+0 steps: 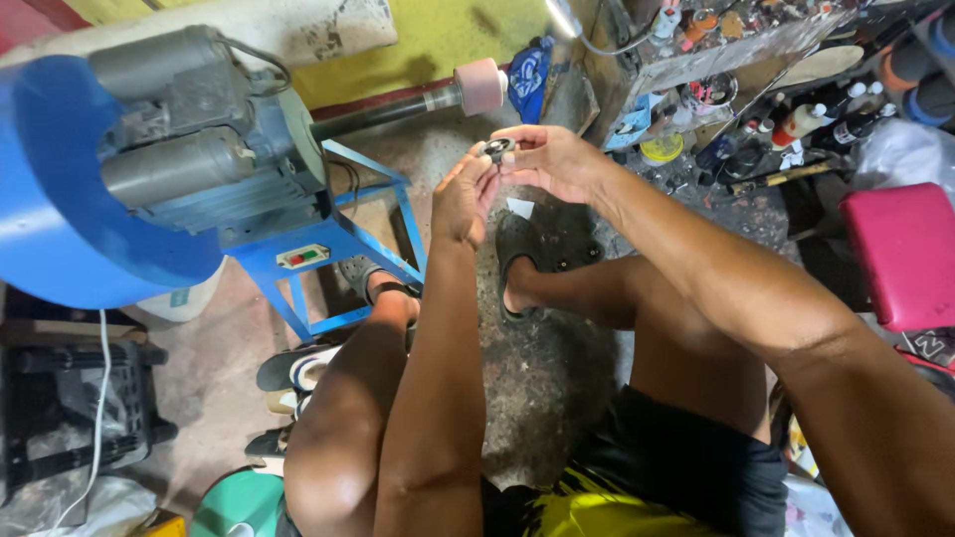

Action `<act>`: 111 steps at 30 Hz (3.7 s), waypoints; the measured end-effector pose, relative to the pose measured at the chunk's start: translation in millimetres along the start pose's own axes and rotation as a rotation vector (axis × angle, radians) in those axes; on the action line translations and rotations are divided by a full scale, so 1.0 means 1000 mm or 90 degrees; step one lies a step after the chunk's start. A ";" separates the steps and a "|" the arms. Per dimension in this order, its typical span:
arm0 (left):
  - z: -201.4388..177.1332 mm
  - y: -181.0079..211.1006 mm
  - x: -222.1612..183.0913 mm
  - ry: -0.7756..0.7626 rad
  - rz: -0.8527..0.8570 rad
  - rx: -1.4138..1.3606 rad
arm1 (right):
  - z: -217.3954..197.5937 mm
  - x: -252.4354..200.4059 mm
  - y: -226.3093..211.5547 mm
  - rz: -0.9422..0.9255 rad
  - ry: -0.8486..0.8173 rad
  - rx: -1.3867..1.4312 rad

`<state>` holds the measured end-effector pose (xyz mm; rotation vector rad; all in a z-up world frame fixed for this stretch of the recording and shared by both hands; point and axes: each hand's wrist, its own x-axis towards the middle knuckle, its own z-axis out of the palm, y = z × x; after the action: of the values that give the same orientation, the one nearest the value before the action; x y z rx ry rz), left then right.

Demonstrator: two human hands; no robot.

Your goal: The person uses a grinding wheel to smooth the edges of a small black rubber shoe component, periodically holding the part to the wheel and then rotating it in their hands.

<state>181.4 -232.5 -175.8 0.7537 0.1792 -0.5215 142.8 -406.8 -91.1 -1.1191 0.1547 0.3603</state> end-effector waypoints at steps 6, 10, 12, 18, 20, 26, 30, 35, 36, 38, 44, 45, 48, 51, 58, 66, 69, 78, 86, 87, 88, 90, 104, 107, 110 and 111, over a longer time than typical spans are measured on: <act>0.000 -0.002 0.020 -0.023 0.015 -0.072 | -0.007 0.023 0.008 -0.023 0.021 0.062; 0.011 0.002 0.017 -0.001 0.019 -0.083 | -0.013 0.030 0.009 -0.034 0.031 0.069; 0.016 0.005 0.017 -0.021 0.033 -0.105 | -0.015 0.035 0.004 -0.031 0.031 0.062; 0.021 0.004 0.022 -0.044 0.050 -0.164 | -0.014 0.041 -0.001 -0.051 0.019 0.064; 0.026 0.004 0.027 -0.044 0.065 -0.162 | -0.015 0.043 -0.008 -0.053 0.034 0.059; 0.025 -0.003 0.025 -0.008 0.089 -0.192 | -0.015 0.042 -0.006 -0.053 0.054 0.062; 0.027 -0.001 0.023 -0.010 0.108 -0.182 | -0.012 0.045 -0.004 -0.055 0.035 0.066; 0.032 0.000 0.020 -0.007 0.128 -0.174 | -0.010 0.044 -0.001 -0.083 0.025 0.091; 0.032 0.000 0.019 -0.010 0.131 -0.176 | -0.010 0.042 0.000 -0.086 0.022 0.095; 0.035 0.001 0.017 -0.007 0.130 -0.172 | -0.008 0.041 -0.001 -0.097 0.011 0.090; 0.038 0.001 0.009 -0.022 0.147 -0.159 | -0.008 0.036 -0.004 -0.109 0.006 0.092; 0.037 -0.001 0.008 -0.016 0.149 -0.154 | -0.008 0.035 -0.003 -0.110 0.004 0.093; 0.033 -0.007 0.009 -0.031 0.150 -0.165 | -0.009 0.032 0.002 -0.115 0.000 0.107; 0.034 -0.009 0.016 0.003 0.122 -0.190 | -0.007 0.032 0.001 -0.087 0.018 0.105; 0.019 -0.014 0.016 -0.066 0.105 -0.168 | -0.012 0.036 0.009 -0.060 0.047 0.081; 0.030 -0.006 0.019 -0.046 0.090 -0.080 | -0.011 0.043 0.001 -0.095 0.044 0.092; 0.032 -0.009 0.021 -0.076 0.136 -0.098 | -0.010 0.045 0.000 -0.108 0.023 0.081; 0.041 -0.008 0.015 -0.018 0.144 -0.077 | -0.005 0.040 -0.001 -0.140 -0.002 0.094; 0.047 -0.005 0.011 -0.018 0.149 -0.064 | -0.005 0.037 -0.003 -0.142 -0.007 0.087; 0.047 -0.005 0.011 0.004 0.140 -0.059 | -0.003 0.037 -0.003 -0.135 -0.002 0.090; 0.047 -0.004 0.010 -0.008 0.149 -0.062 | -0.002 0.036 -0.003 -0.139 -0.007 0.085; 0.046 -0.005 0.007 -0.028 0.161 -0.069 | 0.001 0.033 -0.003 -0.145 -0.014 0.077; -0.044 0.021 -0.055 0.562 0.282 -0.169 | -0.009 0.033 0.017 0.055 0.090 -0.011; -0.111 0.051 -0.082 0.653 0.363 -0.216 | -0.009 0.024 0.015 0.059 0.033 -0.039; -0.141 0.079 -0.087 0.606 0.389 -0.256 | 0.005 0.017 -0.011 0.042 -0.060 -0.088; -0.148 0.081 -0.090 0.582 0.392 -0.262 | 0.012 0.009 -0.015 0.039 -0.089 -0.106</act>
<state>149.9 -46.0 -203.1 0.5531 0.8437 0.4709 156.5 -400.3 -75.7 -1.2500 0.0359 0.5113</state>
